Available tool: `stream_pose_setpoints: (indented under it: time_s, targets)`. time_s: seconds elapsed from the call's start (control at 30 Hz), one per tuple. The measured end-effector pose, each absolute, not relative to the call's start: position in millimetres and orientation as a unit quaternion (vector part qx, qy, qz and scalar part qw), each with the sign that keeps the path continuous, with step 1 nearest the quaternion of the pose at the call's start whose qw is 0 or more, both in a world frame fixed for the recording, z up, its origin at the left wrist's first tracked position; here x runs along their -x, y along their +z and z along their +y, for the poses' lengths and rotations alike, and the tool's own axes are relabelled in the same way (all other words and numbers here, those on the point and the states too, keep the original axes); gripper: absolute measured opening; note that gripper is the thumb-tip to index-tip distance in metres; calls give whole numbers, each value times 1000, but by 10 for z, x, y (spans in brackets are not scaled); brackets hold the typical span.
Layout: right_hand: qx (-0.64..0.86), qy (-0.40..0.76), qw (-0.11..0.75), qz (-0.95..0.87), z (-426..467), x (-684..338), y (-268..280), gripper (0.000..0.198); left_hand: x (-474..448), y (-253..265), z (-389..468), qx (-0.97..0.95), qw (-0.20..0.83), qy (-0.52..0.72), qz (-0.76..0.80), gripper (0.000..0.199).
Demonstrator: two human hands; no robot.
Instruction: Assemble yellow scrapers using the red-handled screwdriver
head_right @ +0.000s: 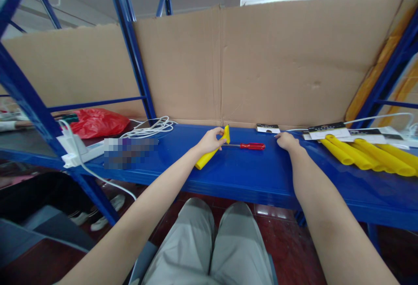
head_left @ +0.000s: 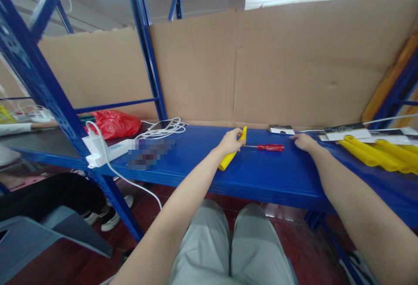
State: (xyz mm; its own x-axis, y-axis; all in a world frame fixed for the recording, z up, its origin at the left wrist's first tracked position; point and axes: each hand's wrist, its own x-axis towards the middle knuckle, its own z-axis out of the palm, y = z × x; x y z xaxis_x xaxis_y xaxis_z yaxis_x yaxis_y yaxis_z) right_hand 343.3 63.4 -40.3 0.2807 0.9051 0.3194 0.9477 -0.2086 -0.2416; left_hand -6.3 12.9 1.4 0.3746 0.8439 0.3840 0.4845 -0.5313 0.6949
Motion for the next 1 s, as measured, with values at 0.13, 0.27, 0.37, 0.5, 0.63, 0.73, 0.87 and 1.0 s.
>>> stream_pose_setpoints:
  time_s: [0.13, 0.27, 0.37, 0.5, 0.63, 0.73, 0.87, 1.0]
  targets:
    - [789, -53, 179, -586, 528, -3260, -258, 42, 63, 16, 128, -790, 254, 374, 415, 21]
    - [724, -86, 229, -646, 473, -3013, -154, 41, 60, 13, 133, -783, 263, 380, 415, 23]
    - [633, -92, 284, -715, 440, -2772, -108, 36, 59, 8, 140, -780, 272, 389, 408, 24]
    - [529, -71, 333, -777, 361, -2385, -57, 31, 50, 0, 169, -767, 312, 408, 385, 31]
    - [473, -25, 355, -806, 314, -2081, -47, 27, 35, 3, 209, -743, 411, 412, 331, 34]
    - [457, 19, 370, -809, 337, -2005, -71, 23, 27, 14, 220, -722, 466, 415, 298, 30]
    - [451, 70, 397, -797, 372, -2043, -90, 16, 15, 33, 198, -698, 503, 417, 293, 29]
    - [461, 81, 389, -793, 365, -2062, -74, 14, 3, 37, 176, -681, 523, 420, 295, 29]
